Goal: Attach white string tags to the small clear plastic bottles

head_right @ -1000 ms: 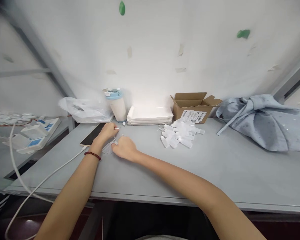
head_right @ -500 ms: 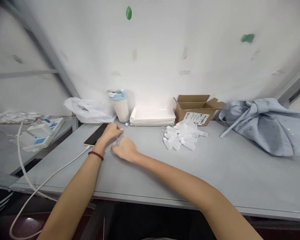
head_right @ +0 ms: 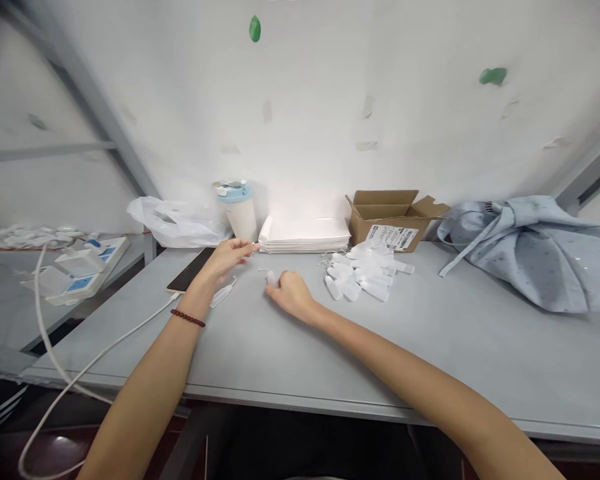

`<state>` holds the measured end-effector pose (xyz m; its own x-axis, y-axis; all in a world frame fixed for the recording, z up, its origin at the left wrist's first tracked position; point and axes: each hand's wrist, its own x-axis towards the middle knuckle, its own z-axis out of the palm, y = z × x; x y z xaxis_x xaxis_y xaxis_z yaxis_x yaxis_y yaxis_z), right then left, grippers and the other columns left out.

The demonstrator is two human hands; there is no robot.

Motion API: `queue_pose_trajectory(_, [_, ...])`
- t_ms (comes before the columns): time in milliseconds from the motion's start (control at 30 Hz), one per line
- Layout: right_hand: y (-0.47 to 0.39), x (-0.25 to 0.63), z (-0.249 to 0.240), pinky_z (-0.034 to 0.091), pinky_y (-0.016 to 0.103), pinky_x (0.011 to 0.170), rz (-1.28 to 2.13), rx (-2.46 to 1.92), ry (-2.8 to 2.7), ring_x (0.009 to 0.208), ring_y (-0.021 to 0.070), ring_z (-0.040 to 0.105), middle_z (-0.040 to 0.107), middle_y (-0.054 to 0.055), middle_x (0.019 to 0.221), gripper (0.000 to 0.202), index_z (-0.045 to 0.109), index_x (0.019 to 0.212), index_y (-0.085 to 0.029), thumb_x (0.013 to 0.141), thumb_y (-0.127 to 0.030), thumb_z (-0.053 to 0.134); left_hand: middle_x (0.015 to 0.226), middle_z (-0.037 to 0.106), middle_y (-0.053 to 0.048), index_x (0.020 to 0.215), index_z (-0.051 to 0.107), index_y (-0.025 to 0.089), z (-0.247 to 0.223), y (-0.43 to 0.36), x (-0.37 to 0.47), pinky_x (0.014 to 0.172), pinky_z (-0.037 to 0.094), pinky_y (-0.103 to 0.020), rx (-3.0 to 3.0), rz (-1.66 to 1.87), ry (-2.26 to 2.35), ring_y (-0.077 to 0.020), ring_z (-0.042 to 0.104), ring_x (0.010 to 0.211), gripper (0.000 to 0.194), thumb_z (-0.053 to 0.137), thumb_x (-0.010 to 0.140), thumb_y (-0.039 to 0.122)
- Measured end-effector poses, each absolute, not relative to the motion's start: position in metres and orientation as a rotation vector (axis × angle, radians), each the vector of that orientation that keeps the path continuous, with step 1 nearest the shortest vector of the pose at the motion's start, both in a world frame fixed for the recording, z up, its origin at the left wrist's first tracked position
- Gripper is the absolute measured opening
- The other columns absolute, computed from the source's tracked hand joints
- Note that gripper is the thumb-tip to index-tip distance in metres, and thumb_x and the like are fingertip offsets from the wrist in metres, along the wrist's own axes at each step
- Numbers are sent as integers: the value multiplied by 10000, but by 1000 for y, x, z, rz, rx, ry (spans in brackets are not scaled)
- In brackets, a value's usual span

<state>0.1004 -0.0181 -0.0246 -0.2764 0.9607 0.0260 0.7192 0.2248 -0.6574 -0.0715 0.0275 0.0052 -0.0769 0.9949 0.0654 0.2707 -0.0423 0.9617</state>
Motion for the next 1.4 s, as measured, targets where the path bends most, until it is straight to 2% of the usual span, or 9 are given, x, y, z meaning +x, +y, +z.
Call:
queue_pose_trajectory(100, [-18,120,-28,321,249,499,716,-1508,-2017,468,126,475,556,-3,514,179,521,819,-148,824,-325,497,687,544,24,714,619,162,8,23,-65,540,342,-203,1367,1131,1341,-86,445,604,361,764,577,462])
queue_pose_trajectory(233, [-20,142,-35,331,247,500,650,-1381,-2009,473,130,463,521,-39,527,176,463,886,-180,847,-350,475,607,449,63,728,613,154,14,12,-53,500,290,-197,1275,1051,1139,-47,342,511,342,811,558,373])
queue_pose_trajectory(433, [-24,160,-38,366,248,510,554,-1178,-2037,493,118,475,572,0,680,162,430,876,-196,855,-350,478,659,542,17,767,649,126,18,-3,-30,602,401,-234,1323,935,1008,-72,466,582,292,771,645,362])
queue_pose_trajectory(600, [-18,173,-36,387,253,532,340,-1079,-2071,526,128,489,576,14,691,136,447,855,-195,859,-317,506,691,602,1,815,675,128,15,-7,-19,678,447,-269,1401,924,961,-94,523,625,290,766,655,352])
queue_pose_trajectory(933, [-12,185,-32,442,288,596,-193,-992,-2234,723,190,581,619,133,949,150,539,990,-146,934,-217,420,646,613,-3,770,687,127,13,-7,-17,646,465,-271,1515,905,1037,-107,542,596,291,774,636,370])
queue_pose_trajectory(1033, [-12,186,-32,442,287,598,-292,-992,-2256,766,201,578,611,138,967,178,556,998,-153,937,-181,391,659,622,-14,746,686,125,13,-6,-18,621,462,-269,1585,876,1052,-110,541,585,285,771,640,376])
queue_pose_trajectory(1133, [-13,185,-34,445,289,619,-234,-978,-2240,758,196,571,607,131,946,185,571,990,-156,927,-170,397,653,621,-12,758,688,131,13,-7,-18,630,464,-271,1636,861,1053,-116,549,593,279,752,664,386])
queue_pose_trajectory(1233, [-17,183,-31,438,294,641,9,-978,-2198,733,188,564,617,118,903,195,587,989,-139,919,-198,415,649,621,-6,787,689,139,13,-8,-19,656,470,-275,1669,875,1048,-120,556,611,277,746,672,385])
queue_pose_trajectory(1400, [-24,178,-16,389,269,621,556,-1120,-1989,618,142,523,607,31,696,264,600,761,-154,912,-261,411,723,654,-18,812,694,150,9,-6,-20,674,480,-274,1719,880,985,-127,574,655,260,751,669,360])
